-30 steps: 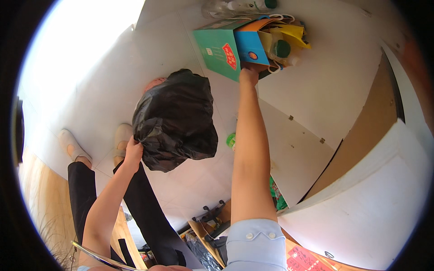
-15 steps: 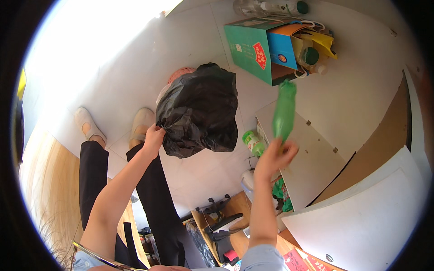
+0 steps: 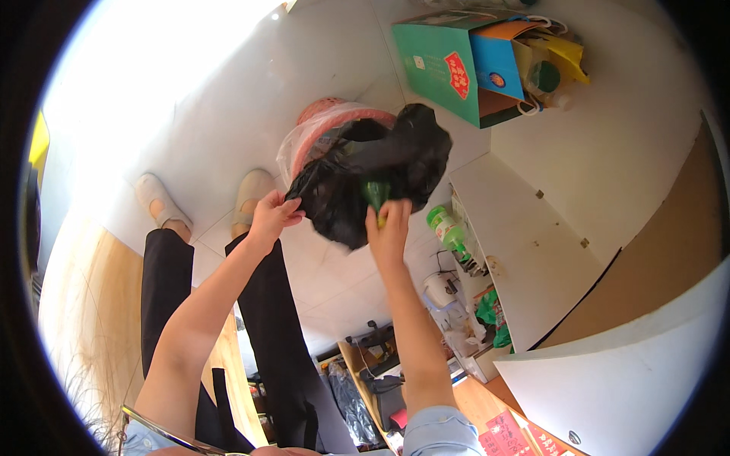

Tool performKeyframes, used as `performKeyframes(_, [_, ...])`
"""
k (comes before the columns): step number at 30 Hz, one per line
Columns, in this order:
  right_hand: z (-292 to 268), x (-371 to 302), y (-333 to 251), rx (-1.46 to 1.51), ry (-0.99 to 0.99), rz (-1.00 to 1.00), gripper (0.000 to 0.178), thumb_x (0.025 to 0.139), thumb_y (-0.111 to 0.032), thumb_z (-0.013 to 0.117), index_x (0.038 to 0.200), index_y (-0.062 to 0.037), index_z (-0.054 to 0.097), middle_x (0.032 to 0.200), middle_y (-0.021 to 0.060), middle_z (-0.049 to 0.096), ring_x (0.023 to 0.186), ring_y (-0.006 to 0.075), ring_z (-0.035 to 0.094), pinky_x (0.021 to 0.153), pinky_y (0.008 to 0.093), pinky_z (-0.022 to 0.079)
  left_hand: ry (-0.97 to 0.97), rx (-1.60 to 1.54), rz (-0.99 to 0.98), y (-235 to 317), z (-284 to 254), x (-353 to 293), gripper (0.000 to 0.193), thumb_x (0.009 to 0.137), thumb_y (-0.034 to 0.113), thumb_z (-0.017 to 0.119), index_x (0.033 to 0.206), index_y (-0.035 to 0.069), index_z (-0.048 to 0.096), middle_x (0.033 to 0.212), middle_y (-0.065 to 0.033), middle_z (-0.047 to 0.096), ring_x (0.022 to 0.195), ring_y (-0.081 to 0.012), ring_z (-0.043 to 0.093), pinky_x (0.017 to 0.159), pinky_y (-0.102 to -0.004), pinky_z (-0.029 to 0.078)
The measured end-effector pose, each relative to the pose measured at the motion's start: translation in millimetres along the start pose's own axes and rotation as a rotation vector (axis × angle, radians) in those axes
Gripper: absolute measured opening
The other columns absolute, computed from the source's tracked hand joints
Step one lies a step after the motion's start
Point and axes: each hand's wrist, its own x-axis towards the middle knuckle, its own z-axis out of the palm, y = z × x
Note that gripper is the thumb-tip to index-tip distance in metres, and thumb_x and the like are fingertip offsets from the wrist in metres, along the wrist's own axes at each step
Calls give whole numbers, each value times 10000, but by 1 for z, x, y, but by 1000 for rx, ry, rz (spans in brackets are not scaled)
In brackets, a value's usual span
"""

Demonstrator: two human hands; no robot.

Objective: The person sweeps the tiled floor of a cluttered shop using a broom and dustpan, gathering small debris into the dustpan. They move around the room, sweeping near shelves, a counter, and the entrance, then empty the dustpan contents into a black trash bag.

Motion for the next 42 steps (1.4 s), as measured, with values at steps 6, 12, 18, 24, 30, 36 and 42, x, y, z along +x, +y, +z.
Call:
performKeyframes(6, [51,84,15,984,-4,594,46,889,-17,502,931,-34,497,1000,68,411,909,180,476,845,283,448,44,241,405,1,-20,8,182,854,120,657,786,29,515,706,-31,558,627,-120,547,576,-262,454])
performKeyframes(12, [67,84,20,99,-51,90,305,781,85,628,1005,-93,522,1064,130,473,923,374,570,754,388,468,163,781,779,18,6,-10,181,738,51,630,732,27,451,684,-105,482,584,-288,515,543,-381,415])
performKeyframes(18, [2,52,-35,52,147,-55,252,753,46,692,936,-79,574,1024,115,500,887,320,570,727,380,482,216,689,994,36,19,-35,196,652,-53,559,713,30,393,732,-113,460,577,-303,428,536,-334,394])
performKeyframes(24, [-88,-2,-63,9,282,45,201,736,23,714,899,-46,619,946,108,551,874,273,565,739,351,481,171,384,1028,31,15,-45,255,634,-149,517,749,34,382,835,-98,481,683,-189,426,574,-266,400])
performKeyframes(30, [-133,-45,-110,-41,196,108,231,713,31,722,915,-45,640,956,101,574,859,259,577,733,327,481,286,465,1122,38,12,-47,302,670,-197,439,864,34,427,916,-120,508,732,-248,494,648,-287,446])
performKeyframes(36, [-36,-43,-85,56,97,30,194,717,73,679,853,-50,614,920,134,573,834,313,598,666,369,511,260,483,1143,41,22,-42,289,737,-196,453,926,22,438,940,-131,521,753,-260,522,679,-288,456])
performKeyframes(42, [63,6,-22,22,84,0,133,721,60,642,779,-46,587,857,130,509,739,361,583,620,411,486,304,280,786,50,38,-67,169,885,-91,499,995,28,451,873,-79,525,699,-137,492,650,-246,426])
